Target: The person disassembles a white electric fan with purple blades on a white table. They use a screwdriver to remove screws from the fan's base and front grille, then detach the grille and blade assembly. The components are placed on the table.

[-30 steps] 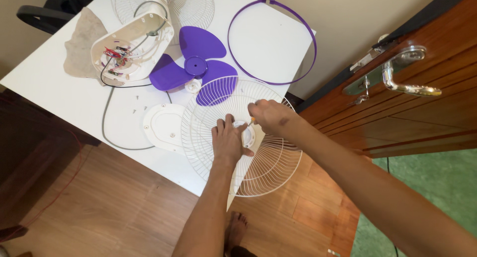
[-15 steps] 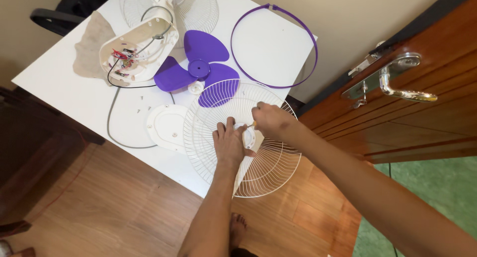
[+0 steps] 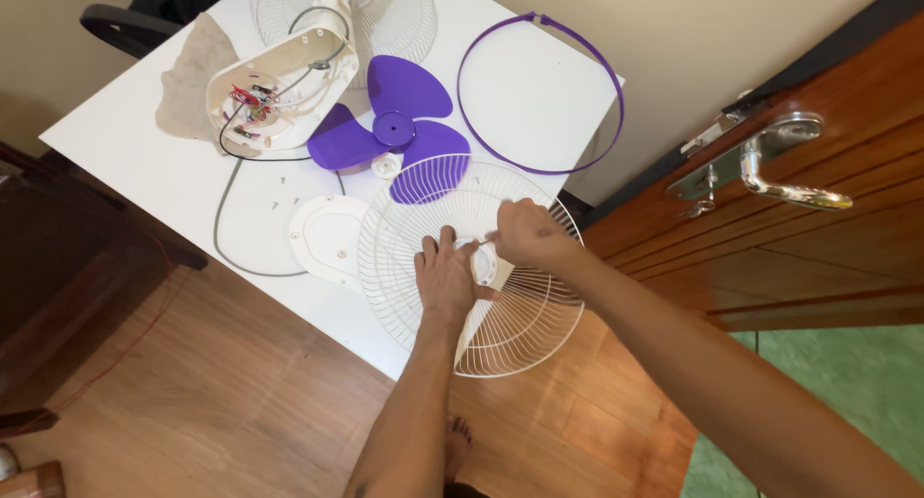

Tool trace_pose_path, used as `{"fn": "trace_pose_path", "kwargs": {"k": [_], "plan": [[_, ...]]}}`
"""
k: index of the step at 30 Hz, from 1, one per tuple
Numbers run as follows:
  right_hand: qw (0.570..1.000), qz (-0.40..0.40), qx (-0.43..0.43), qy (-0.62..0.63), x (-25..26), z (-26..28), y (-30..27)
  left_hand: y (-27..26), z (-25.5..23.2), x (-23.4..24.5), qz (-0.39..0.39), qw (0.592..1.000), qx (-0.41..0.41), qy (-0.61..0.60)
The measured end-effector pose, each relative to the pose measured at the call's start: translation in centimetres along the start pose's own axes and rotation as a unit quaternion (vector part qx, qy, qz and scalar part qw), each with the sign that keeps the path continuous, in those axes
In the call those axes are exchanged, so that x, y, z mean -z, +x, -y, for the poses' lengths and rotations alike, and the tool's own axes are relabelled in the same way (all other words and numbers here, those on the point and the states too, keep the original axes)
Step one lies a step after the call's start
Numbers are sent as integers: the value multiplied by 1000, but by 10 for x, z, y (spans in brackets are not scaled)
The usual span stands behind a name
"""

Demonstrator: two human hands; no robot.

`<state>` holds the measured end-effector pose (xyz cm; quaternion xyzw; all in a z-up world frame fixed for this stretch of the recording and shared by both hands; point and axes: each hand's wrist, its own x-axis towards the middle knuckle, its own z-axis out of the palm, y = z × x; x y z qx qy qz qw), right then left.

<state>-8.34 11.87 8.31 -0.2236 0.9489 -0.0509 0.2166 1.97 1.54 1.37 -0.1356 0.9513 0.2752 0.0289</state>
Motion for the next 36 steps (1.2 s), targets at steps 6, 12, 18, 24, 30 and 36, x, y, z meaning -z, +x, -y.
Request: {"fn": "trace_pose_path", "kwargs": {"k": [6, 12, 18, 24, 30, 36], "plan": [[974, -36, 185, -128, -4, -17, -2, -5, -2, -2, -20, 1000, -3, -4], [988, -18, 133, -77, -4, 4, 12, -3, -1, -4, 4, 1000, 2, 11], [999, -36, -21, 1, -16, 1, 19, -2, -1, -2, 2, 1000, 3, 23], [996, 16, -80, -18, -11, -31, -6, -4, -5, -5, 9, 1000, 19, 18], [980, -67, -75, 173, 9, -30, -71, -6, -3, -11, 49, 998, 42, -18], [977, -157, 56, 129, -13, -26, -113, -16, 9, -22, -29, 994, -93, -58]]}}
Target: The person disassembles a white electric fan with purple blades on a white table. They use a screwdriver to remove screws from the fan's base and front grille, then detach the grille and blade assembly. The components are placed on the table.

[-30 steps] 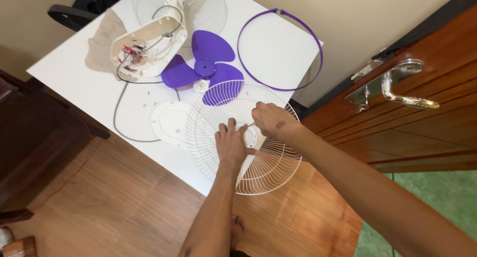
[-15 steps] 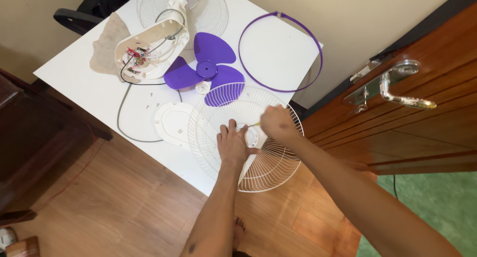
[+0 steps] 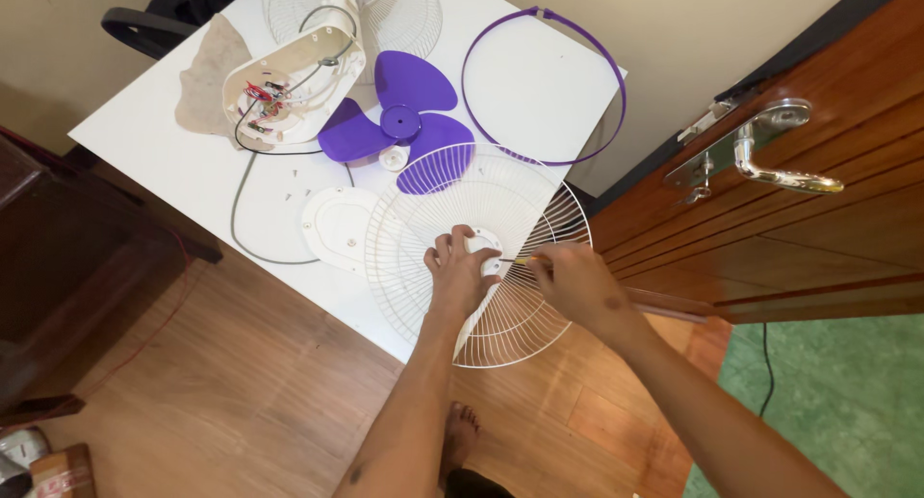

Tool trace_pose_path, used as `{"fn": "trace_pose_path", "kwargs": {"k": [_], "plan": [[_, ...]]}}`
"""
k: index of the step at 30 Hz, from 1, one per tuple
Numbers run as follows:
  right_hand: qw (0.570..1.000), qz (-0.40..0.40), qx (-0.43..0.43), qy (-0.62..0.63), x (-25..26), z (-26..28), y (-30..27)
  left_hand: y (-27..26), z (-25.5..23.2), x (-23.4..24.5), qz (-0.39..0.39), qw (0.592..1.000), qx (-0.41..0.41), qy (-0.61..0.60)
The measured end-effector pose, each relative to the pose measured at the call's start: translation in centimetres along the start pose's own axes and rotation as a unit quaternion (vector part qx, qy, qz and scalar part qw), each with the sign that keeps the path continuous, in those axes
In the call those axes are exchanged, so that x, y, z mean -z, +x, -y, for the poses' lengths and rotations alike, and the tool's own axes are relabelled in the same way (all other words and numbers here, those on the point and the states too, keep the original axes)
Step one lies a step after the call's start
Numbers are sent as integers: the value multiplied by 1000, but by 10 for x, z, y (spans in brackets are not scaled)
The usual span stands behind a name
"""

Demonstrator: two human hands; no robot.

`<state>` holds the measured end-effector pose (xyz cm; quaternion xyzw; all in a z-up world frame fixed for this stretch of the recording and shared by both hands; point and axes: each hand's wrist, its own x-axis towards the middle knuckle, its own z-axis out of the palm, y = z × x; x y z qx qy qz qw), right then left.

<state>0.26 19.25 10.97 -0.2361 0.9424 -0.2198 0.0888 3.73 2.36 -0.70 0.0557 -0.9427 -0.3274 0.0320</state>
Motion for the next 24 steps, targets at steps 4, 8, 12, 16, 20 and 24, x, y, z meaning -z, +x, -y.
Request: {"fn": "trace_pose_path", "kwargs": {"k": [4, 8, 12, 16, 20, 24], "plan": [[998, -45, 42, -34, -14, -11, -10, 0, 1, -12, -10, 1000, 13, -21], [996, -56, 49, -45, -26, -18, -9, 1, -2, -19, -26, 997, 51, -52], [994, -74, 70, -47, -28, -24, -2, 4, -6, -20, -17, 994, 86, -58], [994, -72, 70, -45, -29, -26, 1, 6, -8, -17, -18, 993, 95, -62], [991, -78, 92, -50, -30, -27, 3, 7, -11, -14, -7, 992, 109, -64], [992, -65, 92, -55, -29, -29, 4, 7, -13, -12, 3, 991, 120, -58]]}}
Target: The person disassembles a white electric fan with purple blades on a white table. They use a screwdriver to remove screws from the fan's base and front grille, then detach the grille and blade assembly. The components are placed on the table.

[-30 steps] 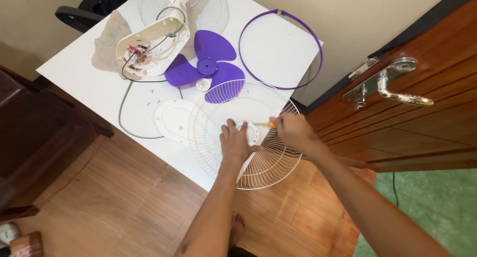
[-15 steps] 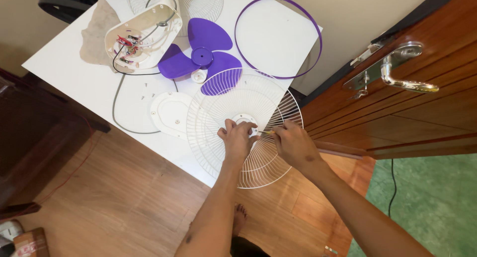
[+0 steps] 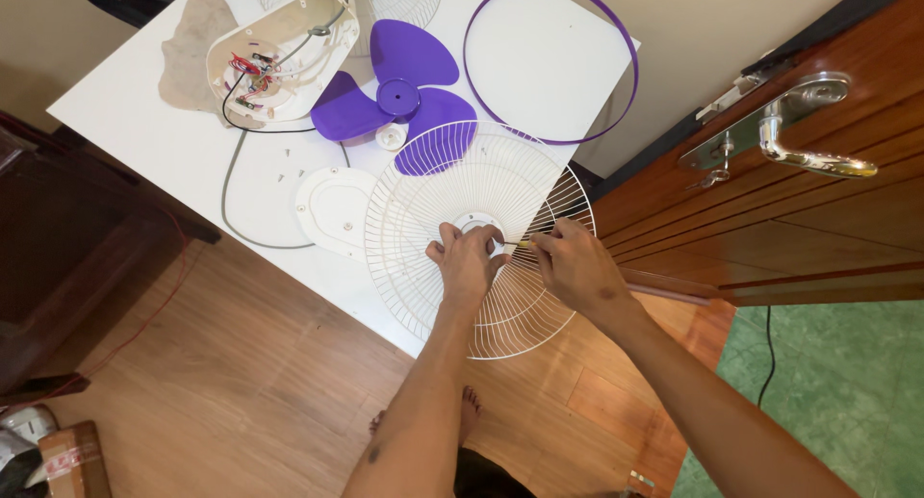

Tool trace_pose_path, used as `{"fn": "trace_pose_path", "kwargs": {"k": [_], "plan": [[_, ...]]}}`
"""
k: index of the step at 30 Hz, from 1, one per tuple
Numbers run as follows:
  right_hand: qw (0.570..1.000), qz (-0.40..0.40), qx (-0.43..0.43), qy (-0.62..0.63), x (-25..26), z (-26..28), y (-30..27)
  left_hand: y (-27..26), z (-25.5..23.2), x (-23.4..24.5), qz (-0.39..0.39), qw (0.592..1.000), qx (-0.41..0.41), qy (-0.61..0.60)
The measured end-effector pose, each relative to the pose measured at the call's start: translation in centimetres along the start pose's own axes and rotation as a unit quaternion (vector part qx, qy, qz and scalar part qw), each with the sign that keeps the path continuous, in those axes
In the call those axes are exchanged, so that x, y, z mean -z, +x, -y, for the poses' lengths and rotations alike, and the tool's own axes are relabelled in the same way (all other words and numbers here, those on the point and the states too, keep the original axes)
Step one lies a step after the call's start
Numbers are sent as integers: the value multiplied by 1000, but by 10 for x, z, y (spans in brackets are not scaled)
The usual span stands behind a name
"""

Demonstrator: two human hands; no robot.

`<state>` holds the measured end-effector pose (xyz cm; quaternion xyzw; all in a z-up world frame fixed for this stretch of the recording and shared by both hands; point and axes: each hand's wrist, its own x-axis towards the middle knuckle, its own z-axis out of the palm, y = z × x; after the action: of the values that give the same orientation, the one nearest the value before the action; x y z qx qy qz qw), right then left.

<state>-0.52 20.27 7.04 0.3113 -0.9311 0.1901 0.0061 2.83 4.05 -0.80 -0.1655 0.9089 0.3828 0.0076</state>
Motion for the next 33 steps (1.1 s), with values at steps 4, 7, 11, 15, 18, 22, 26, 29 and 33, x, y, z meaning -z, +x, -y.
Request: {"fn": "trace_pose_path", "kwargs": {"k": [4, 7, 11, 15, 18, 22, 26, 29, 33], "plan": [[1000, 12, 10, -8, 5, 0, 1, 0, -3, 2, 12, 1000, 10, 2], [1000, 17, 7, -16, 6, 2, 0, -1, -4, 2, 9, 1000, 11, 0], [1000, 12, 13, -11, 7, 2, 0, 0, -4, 2, 5, 1000, 9, -1], [1000, 13, 19, -14, 7, 2, -1, 0, -3, 1, 11, 1000, 16, 6], [1000, 13, 20, -13, 8, 2, 0, 0, -3, 0, 3, 1000, 14, 6], [1000, 10, 23, -14, 9, 2, 1, -1, -2, 0, -10, 1000, 6, -5], [1000, 15, 19, -14, 9, 1, 1, -2, -3, 0, -14, 1000, 8, -9], [999, 13, 26, -18, 7, 0, 0, -1, -3, -1, -17, 1000, 7, -12], [999, 17, 22, -21, 7, -2, 0, 0, -3, -2, -4, 1000, 13, -3]]}}
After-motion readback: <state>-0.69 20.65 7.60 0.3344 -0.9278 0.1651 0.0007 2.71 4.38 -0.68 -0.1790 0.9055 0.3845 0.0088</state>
